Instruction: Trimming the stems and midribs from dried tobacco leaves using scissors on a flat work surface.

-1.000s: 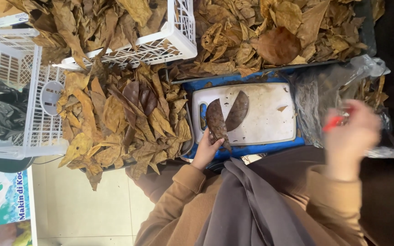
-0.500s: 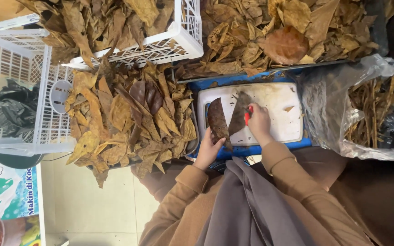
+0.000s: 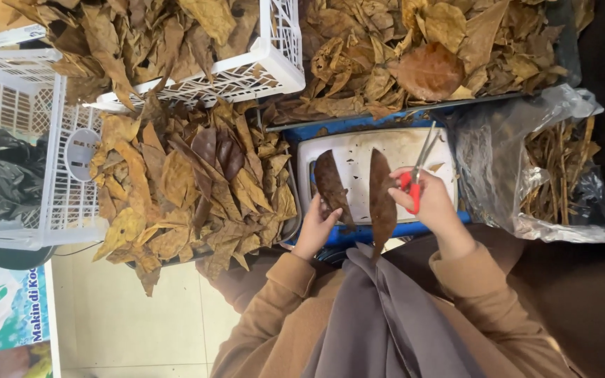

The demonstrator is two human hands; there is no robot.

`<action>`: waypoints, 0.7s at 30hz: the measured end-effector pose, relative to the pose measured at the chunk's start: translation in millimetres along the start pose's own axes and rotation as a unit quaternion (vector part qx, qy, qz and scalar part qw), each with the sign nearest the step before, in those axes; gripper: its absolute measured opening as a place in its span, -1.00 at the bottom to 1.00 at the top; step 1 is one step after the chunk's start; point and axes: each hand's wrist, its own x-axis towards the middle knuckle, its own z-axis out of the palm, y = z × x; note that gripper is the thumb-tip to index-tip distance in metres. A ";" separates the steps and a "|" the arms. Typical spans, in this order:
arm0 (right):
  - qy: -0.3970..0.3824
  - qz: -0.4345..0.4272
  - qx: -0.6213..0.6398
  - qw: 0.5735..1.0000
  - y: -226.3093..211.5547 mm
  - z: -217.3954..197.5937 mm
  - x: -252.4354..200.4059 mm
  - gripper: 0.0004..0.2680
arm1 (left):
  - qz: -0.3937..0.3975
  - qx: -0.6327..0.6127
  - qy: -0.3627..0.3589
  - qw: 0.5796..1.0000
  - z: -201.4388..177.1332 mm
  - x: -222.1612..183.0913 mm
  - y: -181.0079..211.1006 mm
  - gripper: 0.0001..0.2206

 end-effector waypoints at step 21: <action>0.103 -0.090 -0.192 0.972 -17.9 67.8 -4.0 -0.72 | 0.068 -0.068 -0.019 0.995 -1.3 -12.1 13.1 -0.52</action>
